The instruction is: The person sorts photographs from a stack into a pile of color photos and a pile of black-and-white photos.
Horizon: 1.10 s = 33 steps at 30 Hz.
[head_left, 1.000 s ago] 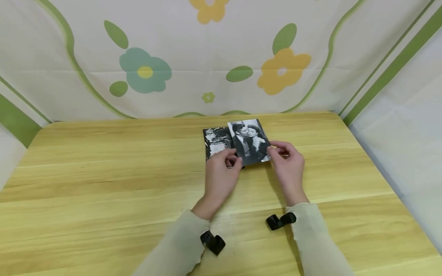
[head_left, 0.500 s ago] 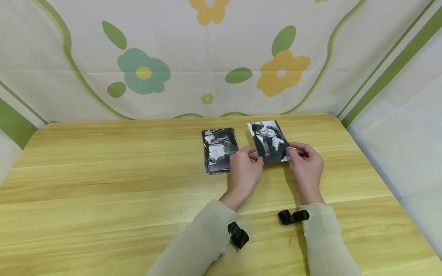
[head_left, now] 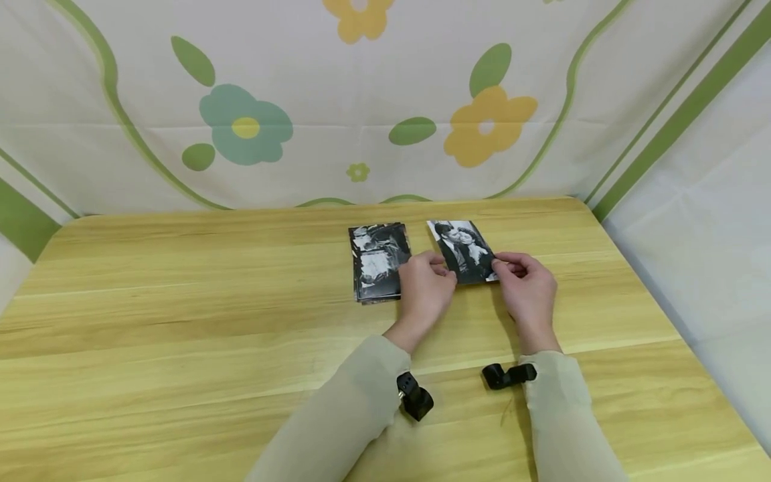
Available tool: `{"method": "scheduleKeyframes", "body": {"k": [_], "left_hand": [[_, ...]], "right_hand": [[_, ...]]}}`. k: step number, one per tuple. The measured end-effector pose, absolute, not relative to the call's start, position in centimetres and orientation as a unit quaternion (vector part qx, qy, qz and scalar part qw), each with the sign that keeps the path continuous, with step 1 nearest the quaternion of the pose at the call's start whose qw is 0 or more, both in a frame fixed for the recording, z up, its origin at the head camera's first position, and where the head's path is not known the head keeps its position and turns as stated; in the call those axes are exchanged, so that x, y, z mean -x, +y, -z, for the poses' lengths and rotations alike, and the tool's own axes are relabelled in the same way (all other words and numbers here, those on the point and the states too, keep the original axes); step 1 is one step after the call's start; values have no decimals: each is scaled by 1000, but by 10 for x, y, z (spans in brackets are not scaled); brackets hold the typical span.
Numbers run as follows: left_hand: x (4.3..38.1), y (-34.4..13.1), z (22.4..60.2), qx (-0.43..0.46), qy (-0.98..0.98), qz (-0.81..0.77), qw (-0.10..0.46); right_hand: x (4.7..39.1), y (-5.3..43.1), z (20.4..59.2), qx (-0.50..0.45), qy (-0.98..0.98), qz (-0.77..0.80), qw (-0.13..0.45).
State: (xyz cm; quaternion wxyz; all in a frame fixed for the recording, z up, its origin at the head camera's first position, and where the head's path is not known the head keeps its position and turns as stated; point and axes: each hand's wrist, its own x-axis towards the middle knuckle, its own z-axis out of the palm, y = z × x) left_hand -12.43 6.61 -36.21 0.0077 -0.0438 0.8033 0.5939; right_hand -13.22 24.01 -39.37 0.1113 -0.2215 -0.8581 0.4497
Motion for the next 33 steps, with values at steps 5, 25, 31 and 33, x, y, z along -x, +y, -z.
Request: {"method": "scheduleKeyframes", "body": {"k": [5, 25, 31, 33], "left_hand": [[127, 67, 365, 65, 797, -601, 17], [124, 69, 369, 47, 832, -551, 49], [122, 69, 367, 33, 836, -545, 55], [121, 69, 366, 32, 836, -545, 58]], "right_hand": [[132, 240, 395, 219, -860, -447, 110], [132, 238, 397, 194, -886, -398, 141], [133, 239, 399, 186, -893, -380, 154], [132, 239, 399, 185, -894, -378, 152]]}}
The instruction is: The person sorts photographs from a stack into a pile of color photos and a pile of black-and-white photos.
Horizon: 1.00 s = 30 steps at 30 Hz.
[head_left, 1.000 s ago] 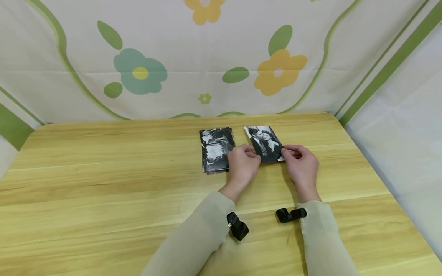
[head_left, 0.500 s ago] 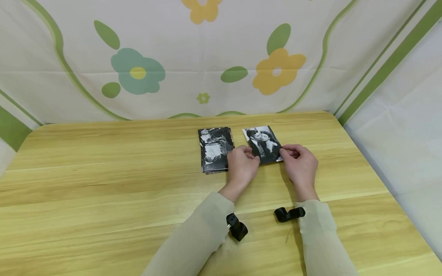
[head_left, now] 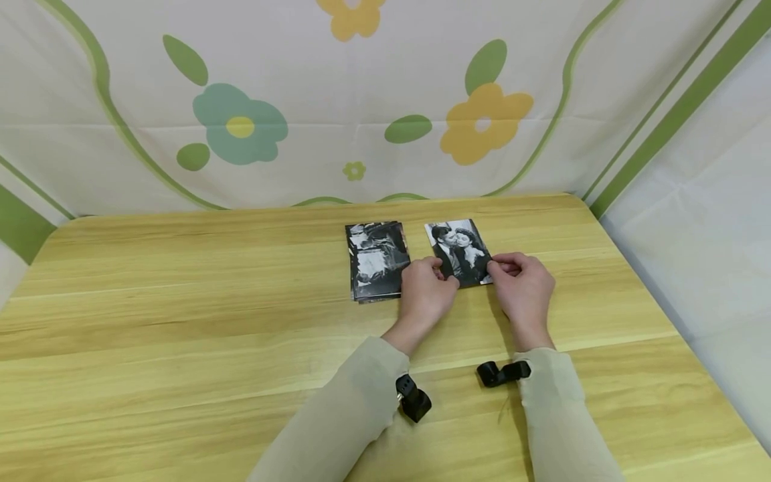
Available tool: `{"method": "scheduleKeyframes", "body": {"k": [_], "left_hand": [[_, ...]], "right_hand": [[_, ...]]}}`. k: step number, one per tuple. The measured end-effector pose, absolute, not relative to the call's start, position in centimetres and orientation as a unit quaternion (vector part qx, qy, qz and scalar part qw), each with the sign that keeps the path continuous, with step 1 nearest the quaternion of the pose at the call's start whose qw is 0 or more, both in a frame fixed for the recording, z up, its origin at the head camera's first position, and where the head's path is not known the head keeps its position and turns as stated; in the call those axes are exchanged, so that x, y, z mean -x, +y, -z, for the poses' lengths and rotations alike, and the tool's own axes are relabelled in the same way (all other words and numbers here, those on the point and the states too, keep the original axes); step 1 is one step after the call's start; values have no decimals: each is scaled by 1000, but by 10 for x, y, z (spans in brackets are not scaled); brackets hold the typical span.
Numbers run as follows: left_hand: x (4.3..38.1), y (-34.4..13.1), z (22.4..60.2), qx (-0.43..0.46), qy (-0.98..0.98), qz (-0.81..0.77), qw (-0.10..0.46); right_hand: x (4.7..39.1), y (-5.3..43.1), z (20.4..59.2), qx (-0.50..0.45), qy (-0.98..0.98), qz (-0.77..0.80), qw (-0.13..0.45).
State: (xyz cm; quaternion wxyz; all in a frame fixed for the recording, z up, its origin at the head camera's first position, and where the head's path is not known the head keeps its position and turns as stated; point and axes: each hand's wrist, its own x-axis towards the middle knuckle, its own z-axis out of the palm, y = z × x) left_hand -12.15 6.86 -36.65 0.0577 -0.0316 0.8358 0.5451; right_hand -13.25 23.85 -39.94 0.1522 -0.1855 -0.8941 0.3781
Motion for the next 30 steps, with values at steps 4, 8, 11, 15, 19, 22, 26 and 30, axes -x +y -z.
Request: {"method": "scheduleKeyframes", "body": {"k": [4, 8, 11, 15, 19, 22, 26, 30], "left_hand": [[125, 71, 375, 25, 846, -530, 49], [125, 72, 376, 23, 848, -527, 58], [121, 69, 366, 25, 844, -529, 78], [120, 70, 365, 22, 847, -526, 80], [119, 72, 369, 17, 851, -521, 68], [118, 72, 369, 9, 859, -508, 62], [115, 72, 368, 3, 863, -500, 66], [113, 71, 369, 4, 855, -515, 62]], "right_hand": [[133, 238, 399, 186, -894, -380, 146], [134, 238, 400, 182, -897, -377, 146], [134, 238, 401, 177, -899, -372, 149], [134, 238, 402, 174, -901, -368, 150], [134, 238, 402, 174, -902, -367, 148], [135, 238, 402, 174, -901, -368, 148], [135, 238, 402, 175, -899, -372, 148], [134, 237, 401, 188, -892, -385, 146]]}}
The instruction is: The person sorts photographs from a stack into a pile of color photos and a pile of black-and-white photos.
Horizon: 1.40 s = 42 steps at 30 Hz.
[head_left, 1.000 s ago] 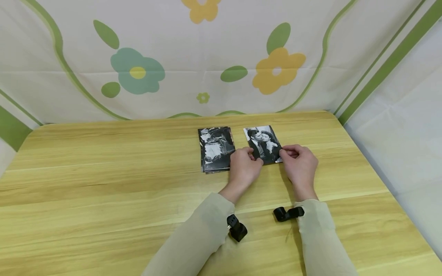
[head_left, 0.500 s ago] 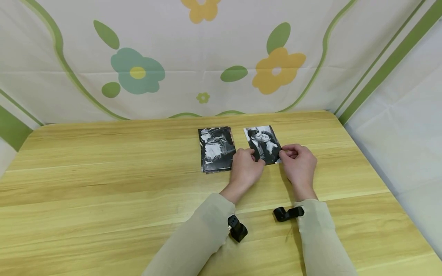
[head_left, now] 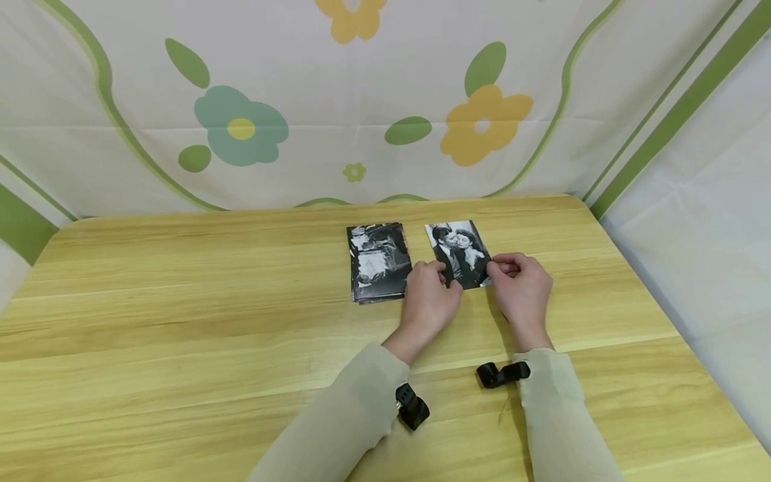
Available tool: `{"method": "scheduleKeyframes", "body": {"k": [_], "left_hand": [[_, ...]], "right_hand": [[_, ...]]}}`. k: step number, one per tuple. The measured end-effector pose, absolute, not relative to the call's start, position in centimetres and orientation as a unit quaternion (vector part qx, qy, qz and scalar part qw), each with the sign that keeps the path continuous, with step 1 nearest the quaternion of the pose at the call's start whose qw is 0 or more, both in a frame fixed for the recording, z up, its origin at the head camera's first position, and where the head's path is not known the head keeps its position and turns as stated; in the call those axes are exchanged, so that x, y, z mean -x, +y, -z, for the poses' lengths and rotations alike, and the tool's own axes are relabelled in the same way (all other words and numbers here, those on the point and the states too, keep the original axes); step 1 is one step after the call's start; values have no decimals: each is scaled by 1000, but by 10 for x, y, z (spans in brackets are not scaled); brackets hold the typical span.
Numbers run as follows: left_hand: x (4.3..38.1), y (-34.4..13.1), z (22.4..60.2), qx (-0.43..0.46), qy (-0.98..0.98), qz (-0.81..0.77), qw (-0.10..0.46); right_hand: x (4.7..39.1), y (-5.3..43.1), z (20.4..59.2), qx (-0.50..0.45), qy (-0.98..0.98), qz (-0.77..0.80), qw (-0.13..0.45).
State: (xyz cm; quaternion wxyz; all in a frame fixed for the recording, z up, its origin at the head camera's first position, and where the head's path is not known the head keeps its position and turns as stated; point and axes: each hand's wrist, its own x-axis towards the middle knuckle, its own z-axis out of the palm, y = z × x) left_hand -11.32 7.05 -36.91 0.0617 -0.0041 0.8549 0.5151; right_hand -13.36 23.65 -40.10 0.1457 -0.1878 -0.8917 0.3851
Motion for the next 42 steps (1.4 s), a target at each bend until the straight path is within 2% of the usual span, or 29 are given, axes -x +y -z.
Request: {"method": "scheduleKeyframes", "body": {"k": [8, 18, 31, 42], "left_hand": [[110, 66, 371, -12, 813, -582, 27], [104, 49, 364, 7, 762, -647, 9], [91, -19, 367, 72, 763, -642, -19], [76, -75, 367, 149, 750, -643, -40]], "right_hand": [[131, 232, 393, 206, -883, -398, 139], [127, 216, 380, 172, -891, -403, 120], [121, 184, 371, 111, -892, -435, 62], [113, 159, 375, 78, -872, -480, 57]]}}
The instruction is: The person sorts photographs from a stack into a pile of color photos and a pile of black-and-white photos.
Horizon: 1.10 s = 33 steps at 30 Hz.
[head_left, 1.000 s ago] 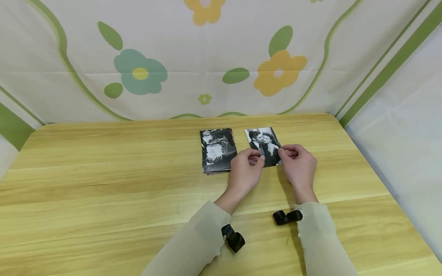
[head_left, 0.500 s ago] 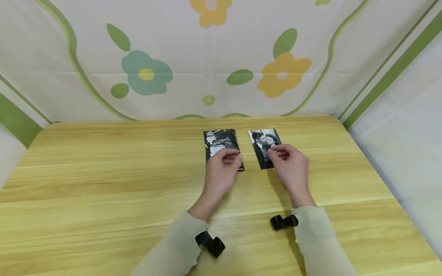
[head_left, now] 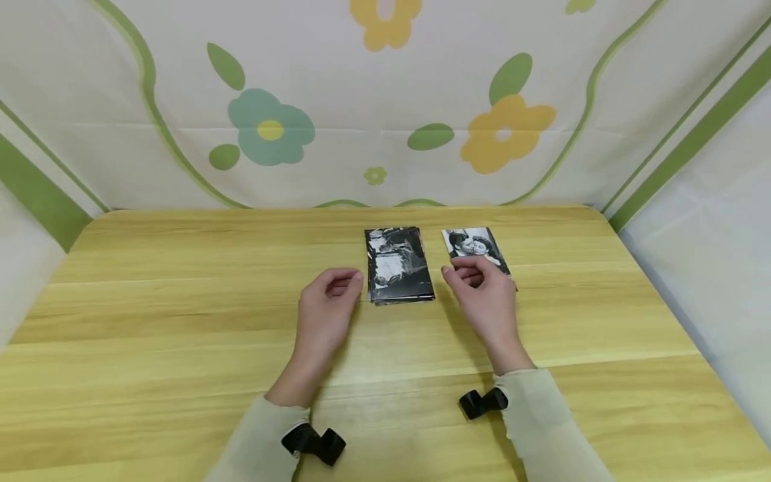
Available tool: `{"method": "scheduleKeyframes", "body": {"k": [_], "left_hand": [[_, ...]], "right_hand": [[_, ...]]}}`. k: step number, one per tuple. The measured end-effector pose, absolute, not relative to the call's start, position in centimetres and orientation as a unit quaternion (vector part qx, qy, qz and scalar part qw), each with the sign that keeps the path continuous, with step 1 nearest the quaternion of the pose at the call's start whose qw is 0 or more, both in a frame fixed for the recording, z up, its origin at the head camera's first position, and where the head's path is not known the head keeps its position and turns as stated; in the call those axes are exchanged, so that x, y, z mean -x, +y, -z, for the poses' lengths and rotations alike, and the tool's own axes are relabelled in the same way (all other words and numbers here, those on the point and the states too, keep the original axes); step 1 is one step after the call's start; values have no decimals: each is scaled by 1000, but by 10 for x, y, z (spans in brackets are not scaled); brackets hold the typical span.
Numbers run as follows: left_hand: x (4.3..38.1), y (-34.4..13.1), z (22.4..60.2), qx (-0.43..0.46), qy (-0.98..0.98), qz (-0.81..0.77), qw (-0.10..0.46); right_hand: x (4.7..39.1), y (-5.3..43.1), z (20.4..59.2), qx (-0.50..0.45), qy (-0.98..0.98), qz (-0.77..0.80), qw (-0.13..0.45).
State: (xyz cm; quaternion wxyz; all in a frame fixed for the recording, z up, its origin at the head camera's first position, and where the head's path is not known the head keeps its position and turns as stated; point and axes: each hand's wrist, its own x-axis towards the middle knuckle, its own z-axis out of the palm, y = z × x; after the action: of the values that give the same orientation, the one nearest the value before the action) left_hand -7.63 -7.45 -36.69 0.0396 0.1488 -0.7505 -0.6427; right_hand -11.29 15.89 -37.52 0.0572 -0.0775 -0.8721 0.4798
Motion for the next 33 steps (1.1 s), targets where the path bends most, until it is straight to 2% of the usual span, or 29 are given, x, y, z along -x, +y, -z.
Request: {"method": "scheduleKeyframes", "body": {"k": [15, 24, 33], "left_hand": [[64, -102, 378, -195, -732, 653, 8], [63, -99, 388, -161, -751, 638, 51], [67, -96, 392, -136, -780, 606, 68]], "right_hand": [[109, 157, 381, 95, -865, -490, 43], [110, 154, 384, 87, -864, -494, 35], [112, 148, 389, 62, -866, -496, 22]]}}
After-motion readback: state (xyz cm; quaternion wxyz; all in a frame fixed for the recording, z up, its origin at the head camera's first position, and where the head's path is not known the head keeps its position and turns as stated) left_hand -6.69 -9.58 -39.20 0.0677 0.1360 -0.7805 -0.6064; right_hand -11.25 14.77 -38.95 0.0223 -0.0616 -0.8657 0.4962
